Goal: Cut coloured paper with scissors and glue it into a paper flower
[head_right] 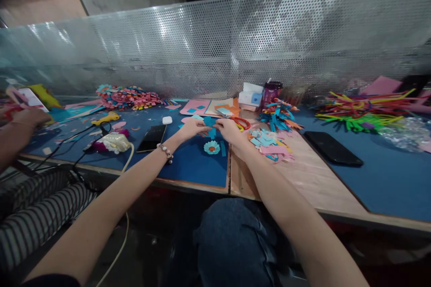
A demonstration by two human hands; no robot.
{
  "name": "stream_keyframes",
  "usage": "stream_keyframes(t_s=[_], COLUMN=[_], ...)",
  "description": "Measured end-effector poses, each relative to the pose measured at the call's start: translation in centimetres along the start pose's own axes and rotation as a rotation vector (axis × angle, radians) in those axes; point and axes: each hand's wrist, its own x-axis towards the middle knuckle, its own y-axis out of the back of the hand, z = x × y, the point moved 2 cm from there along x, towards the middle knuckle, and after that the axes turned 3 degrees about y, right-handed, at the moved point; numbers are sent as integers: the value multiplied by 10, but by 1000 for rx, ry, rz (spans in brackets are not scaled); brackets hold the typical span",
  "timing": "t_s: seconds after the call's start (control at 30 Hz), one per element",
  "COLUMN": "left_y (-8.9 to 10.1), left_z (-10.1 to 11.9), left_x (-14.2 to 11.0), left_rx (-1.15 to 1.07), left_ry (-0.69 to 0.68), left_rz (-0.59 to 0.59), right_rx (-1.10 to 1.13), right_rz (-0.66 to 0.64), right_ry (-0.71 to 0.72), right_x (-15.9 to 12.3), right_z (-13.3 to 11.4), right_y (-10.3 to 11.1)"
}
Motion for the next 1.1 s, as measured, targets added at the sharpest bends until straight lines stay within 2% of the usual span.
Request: stream_keyframes(t_s=[0.23, 0.47, 0.6, 0.87, 1.1], left_y=[-3, 1, 3, 2, 1], left_z=[4, 17, 20, 17, 8], left_x=[-2, -5, -8, -8, -5], left_rx=[57, 207, 340, 458, 338], left_ry=[-33, -203, -242, -205, -172], left_rz=[-25, 136, 176, 121, 63], right_rx=[12, 78, -26, -206, -130], right_rz=[24, 101, 63, -58, -43], right_ry=[37, 28, 68, 75, -3], right_x=[-1, -1, -2, -2, -6], right_z=[0, 2, -3, -4, -6], right_y=[-3, -3, -3, -9, -6])
